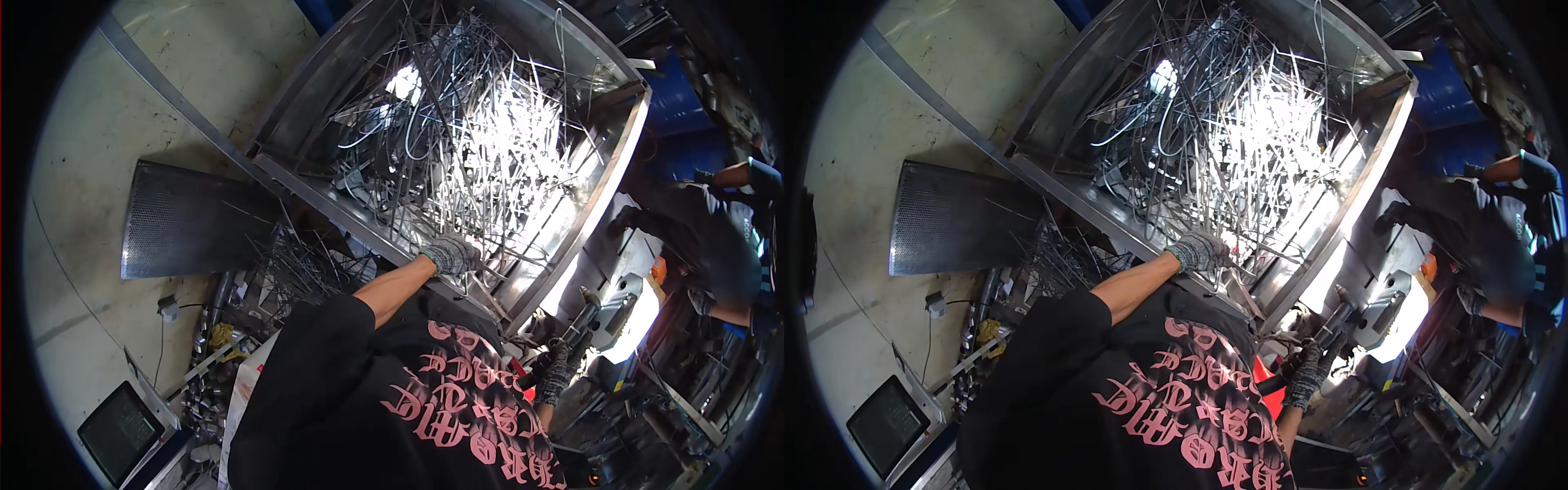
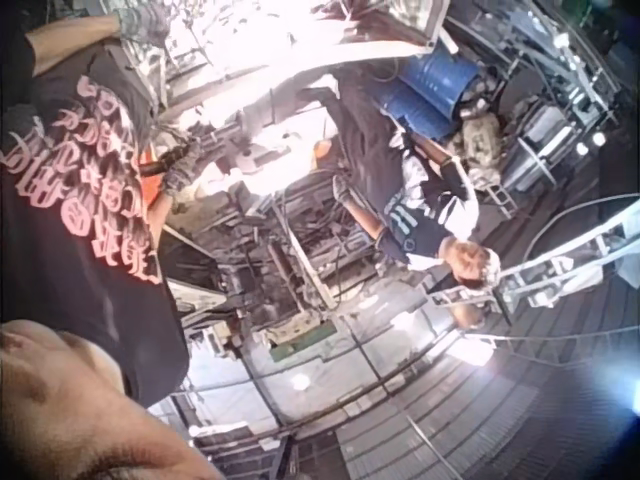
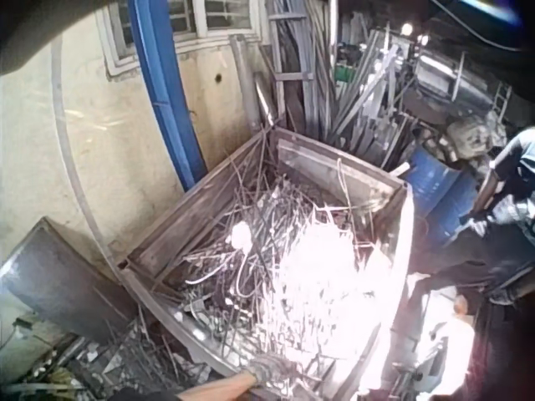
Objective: Cutting and sorting metal wire scrap in a fabrication facility.
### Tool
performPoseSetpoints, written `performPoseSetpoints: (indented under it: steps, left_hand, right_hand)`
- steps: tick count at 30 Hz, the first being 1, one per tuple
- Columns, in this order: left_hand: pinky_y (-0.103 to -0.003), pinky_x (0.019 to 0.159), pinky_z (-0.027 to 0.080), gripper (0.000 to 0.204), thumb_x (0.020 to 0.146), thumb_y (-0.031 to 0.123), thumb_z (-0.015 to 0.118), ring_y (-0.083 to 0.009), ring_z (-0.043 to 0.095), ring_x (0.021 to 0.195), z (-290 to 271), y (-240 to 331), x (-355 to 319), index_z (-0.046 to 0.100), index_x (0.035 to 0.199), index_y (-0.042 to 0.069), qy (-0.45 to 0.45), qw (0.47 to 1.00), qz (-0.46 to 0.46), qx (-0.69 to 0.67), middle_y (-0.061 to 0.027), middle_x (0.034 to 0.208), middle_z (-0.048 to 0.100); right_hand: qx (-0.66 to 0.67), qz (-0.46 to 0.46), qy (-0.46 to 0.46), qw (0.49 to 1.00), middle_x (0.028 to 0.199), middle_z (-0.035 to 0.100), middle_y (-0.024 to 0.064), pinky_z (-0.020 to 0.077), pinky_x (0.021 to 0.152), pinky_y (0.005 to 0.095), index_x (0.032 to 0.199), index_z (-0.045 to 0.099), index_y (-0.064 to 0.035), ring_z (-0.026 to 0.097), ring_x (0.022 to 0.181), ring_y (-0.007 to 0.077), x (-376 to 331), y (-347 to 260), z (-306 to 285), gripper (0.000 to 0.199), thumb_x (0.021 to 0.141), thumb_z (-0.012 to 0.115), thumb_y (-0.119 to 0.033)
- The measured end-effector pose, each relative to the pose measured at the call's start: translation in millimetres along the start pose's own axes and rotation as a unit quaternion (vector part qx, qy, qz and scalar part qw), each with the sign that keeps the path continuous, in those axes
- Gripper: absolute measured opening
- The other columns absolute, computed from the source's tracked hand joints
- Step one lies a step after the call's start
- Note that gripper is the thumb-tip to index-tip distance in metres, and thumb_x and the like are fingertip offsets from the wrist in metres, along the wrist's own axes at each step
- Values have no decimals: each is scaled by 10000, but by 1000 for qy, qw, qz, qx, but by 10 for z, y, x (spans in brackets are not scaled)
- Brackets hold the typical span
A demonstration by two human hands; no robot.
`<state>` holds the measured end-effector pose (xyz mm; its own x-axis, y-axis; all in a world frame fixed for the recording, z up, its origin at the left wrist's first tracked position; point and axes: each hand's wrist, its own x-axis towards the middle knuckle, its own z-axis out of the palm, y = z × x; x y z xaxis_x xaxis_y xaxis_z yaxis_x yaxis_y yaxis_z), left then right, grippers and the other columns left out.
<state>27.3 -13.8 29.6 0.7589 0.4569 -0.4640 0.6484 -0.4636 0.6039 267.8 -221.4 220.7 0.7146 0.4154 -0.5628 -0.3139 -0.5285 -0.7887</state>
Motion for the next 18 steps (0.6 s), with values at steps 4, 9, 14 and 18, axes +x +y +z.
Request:
performPoseSetpoints:
  steps: [4, 9, 14, 18]
  left_hand:
    - [-479, 700, 544, 370, 881, 394, 517, -330, 670, 695, -161, 929, -32, 635, 779, 59, 74, 995, 31, -55, -160, 726, 671]
    - [-461, 629, 528, 382, 886, 430, 522, -328, 660, 662, -391, 754, 224, 695, 892, 90, 125, 984, 34, -122, -151, 757, 684]
    - [-441, 662, 538, 311, 853, 403, 578, -325, 671, 727, -495, 1339, 194, 670, 877, 107, 100, 990, 28, -95, -154, 819, 689]
    - [-329, 569, 527, 203, 941, 292, 523, -164, 621, 652, -1294, 1227, 108, 649, 1014, 151, 225, 973, 42, -11, -20, 795, 661]
  right_hand:
    - [18, 6, -10, 1000, 781, 605, -13, 362, 387, 211, 1544, 233, -318, 440, 468, 59, 651, 574, -474, 749, 933, 598, -84]
    - [27, -91, -10, 995, 817, 623, -13, 373, 406, 193, 1545, 240, -304, 451, 482, 54, 330, 25, -52, 756, 924, 599, -64]
    - [48, -94, -10, 994, 841, 645, 6, 398, 398, 213, 1534, 269, -298, 482, 480, 70, 478, 278, -328, 727, 931, 615, -85]
    - [101, -75, 50, 991, 762, 607, 4, 359, 371, 208, 1528, 269, -316, 439, 443, 59, 345, 322, -365, 731, 928, 613, -82]
